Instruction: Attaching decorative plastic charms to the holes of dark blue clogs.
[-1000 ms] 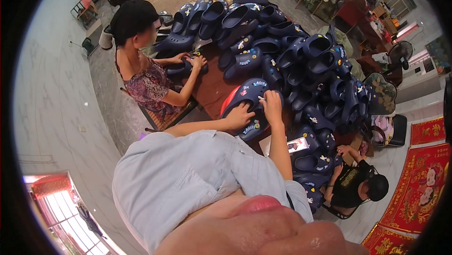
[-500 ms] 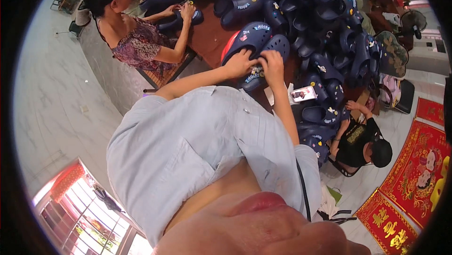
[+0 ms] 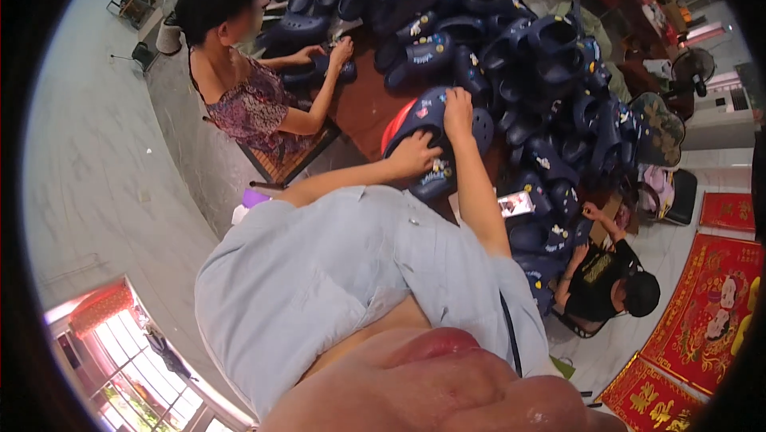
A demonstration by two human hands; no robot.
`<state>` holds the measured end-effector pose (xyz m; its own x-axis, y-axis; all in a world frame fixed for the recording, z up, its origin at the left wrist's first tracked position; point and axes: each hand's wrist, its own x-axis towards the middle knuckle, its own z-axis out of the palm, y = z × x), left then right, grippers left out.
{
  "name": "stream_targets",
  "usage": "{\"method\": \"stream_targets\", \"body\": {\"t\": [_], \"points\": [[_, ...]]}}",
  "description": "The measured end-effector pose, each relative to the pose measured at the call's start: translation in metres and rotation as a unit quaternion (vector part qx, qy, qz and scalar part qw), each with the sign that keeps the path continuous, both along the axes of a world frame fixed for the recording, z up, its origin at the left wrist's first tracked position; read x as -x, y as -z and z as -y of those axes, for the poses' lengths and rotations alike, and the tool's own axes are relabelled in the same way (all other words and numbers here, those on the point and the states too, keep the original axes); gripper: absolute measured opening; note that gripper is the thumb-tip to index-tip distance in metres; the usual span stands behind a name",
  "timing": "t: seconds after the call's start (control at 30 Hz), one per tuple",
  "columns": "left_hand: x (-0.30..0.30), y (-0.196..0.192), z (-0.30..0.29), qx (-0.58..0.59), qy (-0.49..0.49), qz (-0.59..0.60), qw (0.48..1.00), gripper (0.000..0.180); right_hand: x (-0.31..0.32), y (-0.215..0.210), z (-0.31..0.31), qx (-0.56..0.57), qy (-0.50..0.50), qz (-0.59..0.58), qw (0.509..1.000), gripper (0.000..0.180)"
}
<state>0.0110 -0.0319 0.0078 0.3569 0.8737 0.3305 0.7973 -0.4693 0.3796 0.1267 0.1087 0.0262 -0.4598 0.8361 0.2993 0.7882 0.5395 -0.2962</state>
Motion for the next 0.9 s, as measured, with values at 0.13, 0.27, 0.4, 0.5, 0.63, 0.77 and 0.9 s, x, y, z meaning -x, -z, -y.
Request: {"method": "stream_targets", "body": {"t": [0.13,0.27,0.4,0.5,0.63,0.77,0.9], "points": [[0.0,-0.007,0.005,0.06,0.005,0.009,0.998,0.038,0.005,-0.013,0.0,-0.01,0.019,-0.04,0.999,0.017],[-0.002,-0.012,0.0,0.059,0.003,0.008,0.998,0.04,0.001,-0.013,0.0,0.027,-0.019,-0.14,0.99,0.029],[-0.001,-0.007,-0.001,0.049,-0.002,0.008,0.999,0.041,-0.005,-0.04,0.016,0.023,-0.017,-0.152,0.988,0.024],[0.002,-0.006,-0.004,0.063,0.028,-0.005,0.998,0.043,-0.019,-0.069,0.043,0.013,-0.022,-0.156,0.987,0.019],[0.015,-0.018,0.0,0.099,0.074,0.034,0.992,0.044,-0.039,-0.077,0.092,0.029,-0.054,-0.166,0.984,0.017],[0.032,-0.054,0.009,0.183,0.074,0.105,0.975,0.04,-0.057,-0.055,0.129,0.041,-0.073,-0.143,0.986,0.017],[0.051,-0.069,-0.006,0.118,-0.059,0.148,0.98,0.019,-0.061,-0.047,0.134,-0.019,-0.097,-0.11,0.989,0.02]]}}
